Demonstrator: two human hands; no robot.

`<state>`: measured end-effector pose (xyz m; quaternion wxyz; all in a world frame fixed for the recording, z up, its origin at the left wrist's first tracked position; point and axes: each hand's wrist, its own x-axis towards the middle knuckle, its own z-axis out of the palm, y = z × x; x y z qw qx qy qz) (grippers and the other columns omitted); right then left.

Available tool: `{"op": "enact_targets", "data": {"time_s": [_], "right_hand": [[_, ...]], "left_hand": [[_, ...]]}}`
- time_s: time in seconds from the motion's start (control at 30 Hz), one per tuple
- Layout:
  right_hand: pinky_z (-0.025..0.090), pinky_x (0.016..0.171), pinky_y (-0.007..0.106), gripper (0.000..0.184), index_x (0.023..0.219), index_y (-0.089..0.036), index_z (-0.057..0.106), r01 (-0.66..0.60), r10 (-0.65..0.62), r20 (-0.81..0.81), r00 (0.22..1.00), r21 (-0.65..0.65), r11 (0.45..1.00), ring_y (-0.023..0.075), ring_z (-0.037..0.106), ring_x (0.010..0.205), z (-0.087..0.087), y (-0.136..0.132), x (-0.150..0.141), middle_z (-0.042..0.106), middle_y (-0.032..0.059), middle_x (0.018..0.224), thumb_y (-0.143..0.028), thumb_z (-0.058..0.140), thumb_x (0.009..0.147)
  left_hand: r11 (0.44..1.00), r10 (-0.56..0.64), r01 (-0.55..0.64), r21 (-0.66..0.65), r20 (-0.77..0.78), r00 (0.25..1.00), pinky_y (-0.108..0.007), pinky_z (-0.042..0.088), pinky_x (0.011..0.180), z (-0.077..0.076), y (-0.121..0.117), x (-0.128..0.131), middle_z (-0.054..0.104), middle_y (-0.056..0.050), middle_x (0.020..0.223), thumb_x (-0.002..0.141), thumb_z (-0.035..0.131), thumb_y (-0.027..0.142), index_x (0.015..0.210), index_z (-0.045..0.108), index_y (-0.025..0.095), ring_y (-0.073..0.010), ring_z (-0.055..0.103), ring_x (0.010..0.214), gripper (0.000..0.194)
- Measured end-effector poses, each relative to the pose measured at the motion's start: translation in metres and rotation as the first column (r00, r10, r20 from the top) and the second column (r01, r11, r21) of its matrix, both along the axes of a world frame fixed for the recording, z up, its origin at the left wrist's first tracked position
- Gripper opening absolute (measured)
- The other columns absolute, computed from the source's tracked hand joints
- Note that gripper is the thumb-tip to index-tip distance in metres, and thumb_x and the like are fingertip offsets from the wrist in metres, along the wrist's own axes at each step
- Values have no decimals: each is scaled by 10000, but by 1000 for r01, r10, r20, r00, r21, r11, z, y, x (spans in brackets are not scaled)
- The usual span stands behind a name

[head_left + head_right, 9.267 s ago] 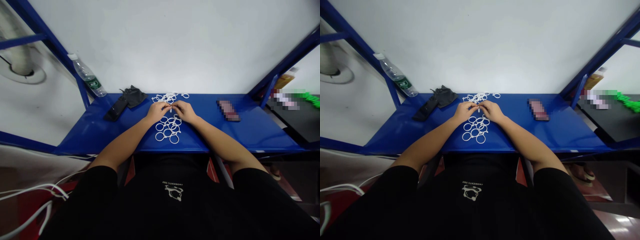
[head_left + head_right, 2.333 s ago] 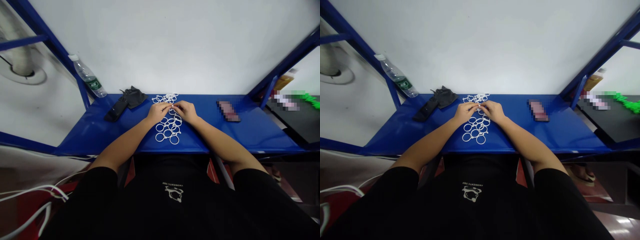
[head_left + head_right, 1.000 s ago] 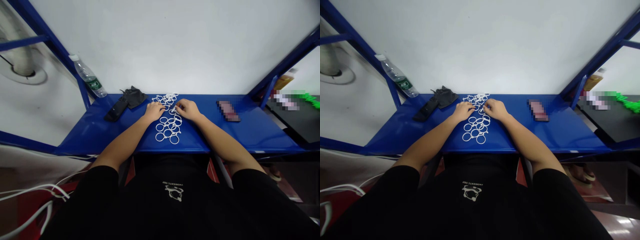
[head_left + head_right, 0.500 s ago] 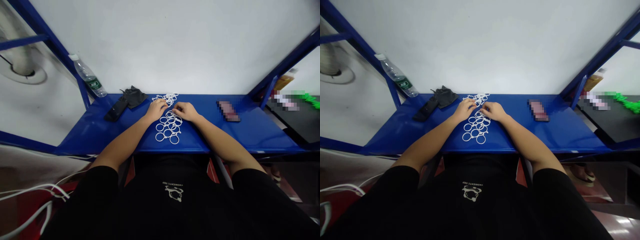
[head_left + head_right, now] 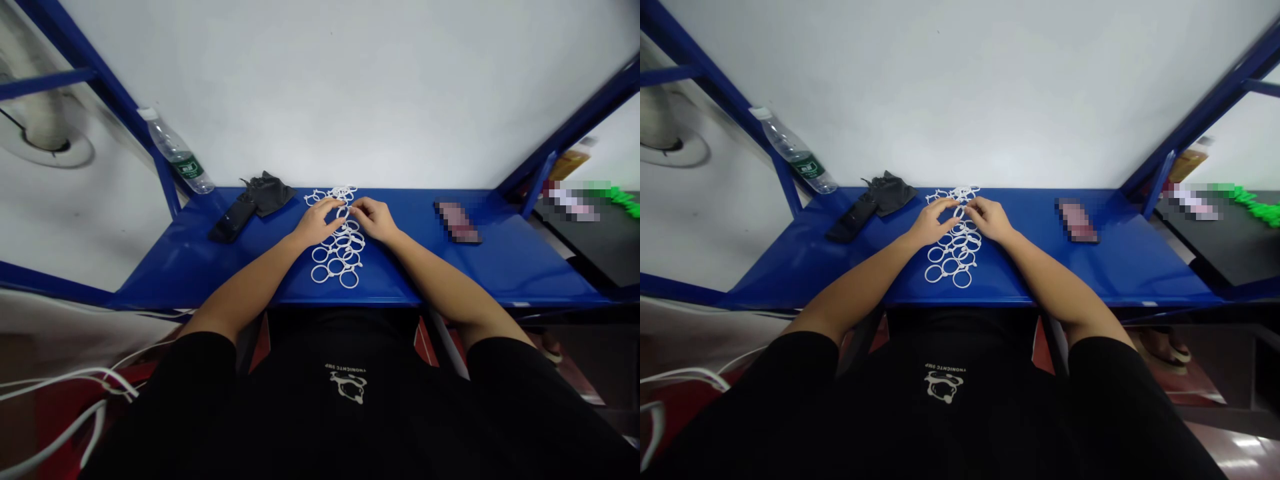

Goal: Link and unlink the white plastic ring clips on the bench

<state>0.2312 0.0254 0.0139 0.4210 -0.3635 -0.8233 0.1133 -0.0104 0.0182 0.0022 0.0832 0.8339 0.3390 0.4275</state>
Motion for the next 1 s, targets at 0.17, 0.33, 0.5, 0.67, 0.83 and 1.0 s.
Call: {"op": "enact_targets", "data": {"time_s": [0.17,0.33,0.5,0.67,0.83,1.0], "right_hand": [[534,771,349,476,1071,-229,757,-76,72,87,994,45,996,225,699,809,3,-10,-7,794,79,934,-614,487,1148],[536,785,351,502,1067,-222,753,-78,71,102,992,66,995,229,711,825,2,-12,-9,798,89,948,-608,446,1163],[517,775,347,523,1050,-217,746,-39,31,129,991,61,997,231,709,818,1,-14,-11,794,93,932,-610,423,1168],[503,763,344,557,1047,-217,744,-11,2,153,988,54,998,234,705,811,-1,-14,-12,795,98,927,-635,396,1167],[501,777,345,513,1052,-221,744,8,-15,170,985,38,999,243,712,844,-2,-13,-13,803,101,953,-602,418,1163],[495,797,351,395,1066,-209,741,-18,22,179,984,-26,1000,243,703,853,-2,-8,-10,803,98,978,-488,472,1146]], "left_hand": [[998,28,-29,52,31,999,-471,616,1075,2,0,2,845,-67,1137,1028,774,228,1046,825,235,-245,790,1112,55],[996,4,-8,84,49,999,-455,612,1047,1,-1,2,848,-67,1095,1029,760,219,1000,807,226,-238,789,1079,56],[995,22,-25,98,31,999,-441,610,1024,0,-1,3,842,-65,1077,1027,745,211,961,772,218,-237,785,1059,71],[992,6,-9,124,23,1000,-412,608,997,0,0,3,829,-59,1046,1035,722,205,943,746,217,-224,777,1028,96],[995,22,-22,94,0,1000,-402,593,986,1,-2,4,814,-45,1005,1039,696,216,901,730,224,-223,757,989,142],[996,82,-82,25,-22,996,-408,572,1042,-1,5,-2,820,-61,1056,1087,647,289,1012,782,220,-241,747,1055,169]]}}
